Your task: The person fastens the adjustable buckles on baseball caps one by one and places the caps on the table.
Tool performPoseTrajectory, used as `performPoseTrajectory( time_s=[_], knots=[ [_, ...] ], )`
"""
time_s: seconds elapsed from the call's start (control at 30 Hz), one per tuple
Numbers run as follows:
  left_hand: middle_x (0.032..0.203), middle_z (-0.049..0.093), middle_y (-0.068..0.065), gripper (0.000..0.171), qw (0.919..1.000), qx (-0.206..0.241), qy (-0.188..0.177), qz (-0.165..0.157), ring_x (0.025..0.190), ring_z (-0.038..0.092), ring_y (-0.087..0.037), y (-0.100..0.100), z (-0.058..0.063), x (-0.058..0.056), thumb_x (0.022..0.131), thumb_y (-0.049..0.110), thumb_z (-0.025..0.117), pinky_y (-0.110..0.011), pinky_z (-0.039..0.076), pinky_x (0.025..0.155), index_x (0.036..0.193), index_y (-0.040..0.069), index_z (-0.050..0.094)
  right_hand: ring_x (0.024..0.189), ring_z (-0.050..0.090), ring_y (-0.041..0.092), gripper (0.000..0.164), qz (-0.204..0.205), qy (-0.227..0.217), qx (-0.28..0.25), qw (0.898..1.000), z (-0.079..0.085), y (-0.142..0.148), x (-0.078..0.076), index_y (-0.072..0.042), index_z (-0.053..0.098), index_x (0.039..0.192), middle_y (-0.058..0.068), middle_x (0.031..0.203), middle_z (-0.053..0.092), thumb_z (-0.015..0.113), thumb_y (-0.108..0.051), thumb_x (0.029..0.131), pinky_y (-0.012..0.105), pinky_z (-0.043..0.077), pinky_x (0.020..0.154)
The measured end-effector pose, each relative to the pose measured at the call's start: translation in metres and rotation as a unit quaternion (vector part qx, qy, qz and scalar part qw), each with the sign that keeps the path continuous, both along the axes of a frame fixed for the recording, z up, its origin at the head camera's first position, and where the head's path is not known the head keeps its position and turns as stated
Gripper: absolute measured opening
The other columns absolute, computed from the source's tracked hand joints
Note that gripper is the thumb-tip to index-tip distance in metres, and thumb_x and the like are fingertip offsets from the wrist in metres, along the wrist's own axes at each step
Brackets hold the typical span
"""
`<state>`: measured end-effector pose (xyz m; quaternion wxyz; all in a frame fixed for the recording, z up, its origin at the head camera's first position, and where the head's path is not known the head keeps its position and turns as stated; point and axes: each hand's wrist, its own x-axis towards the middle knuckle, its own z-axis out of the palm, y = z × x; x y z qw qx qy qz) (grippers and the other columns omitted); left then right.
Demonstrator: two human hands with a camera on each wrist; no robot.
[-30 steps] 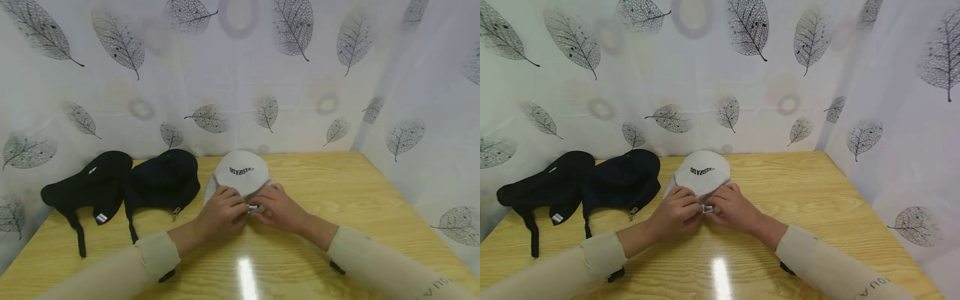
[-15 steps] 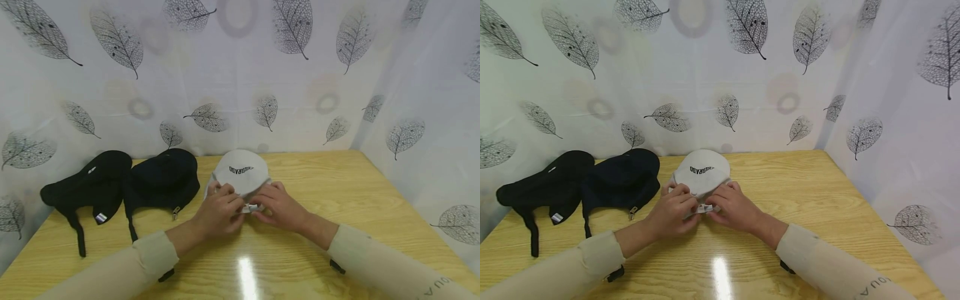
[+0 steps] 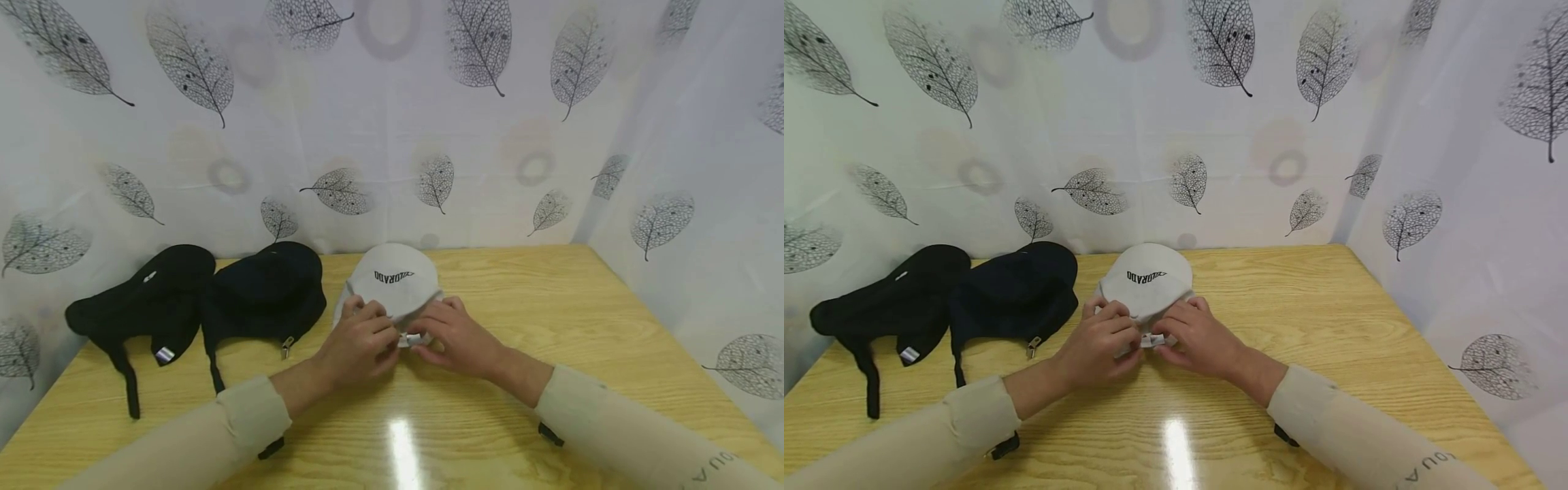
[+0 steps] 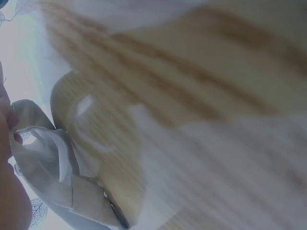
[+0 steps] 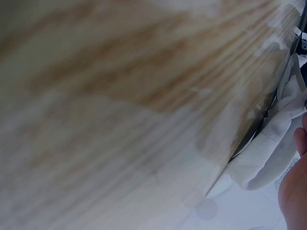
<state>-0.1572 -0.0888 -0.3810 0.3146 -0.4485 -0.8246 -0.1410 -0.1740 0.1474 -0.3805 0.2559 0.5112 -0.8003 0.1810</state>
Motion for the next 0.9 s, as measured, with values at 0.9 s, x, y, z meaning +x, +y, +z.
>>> performPoseTrajectory(
  time_s=[0.9],
  knots=[
    [0.079,0.07,0.005,0.007,0.9997,-0.009,0.005,-0.022,0.086,0.058,-0.016,0.0049,0.0016,-0.0006,0.078,0.019,0.08,-0.033,0.045,0.081,0.077,0.017,0.073,0.11,0.062,0.015,0.03,-0.021,-0.043,0.001,0.999,0.0003,-0.0004,0.0017,-0.018,0.073,0.101,-0.006,0.106,0.072,0.087,-0.024,0.075,0.039,0.036,0.086]
  ],
)
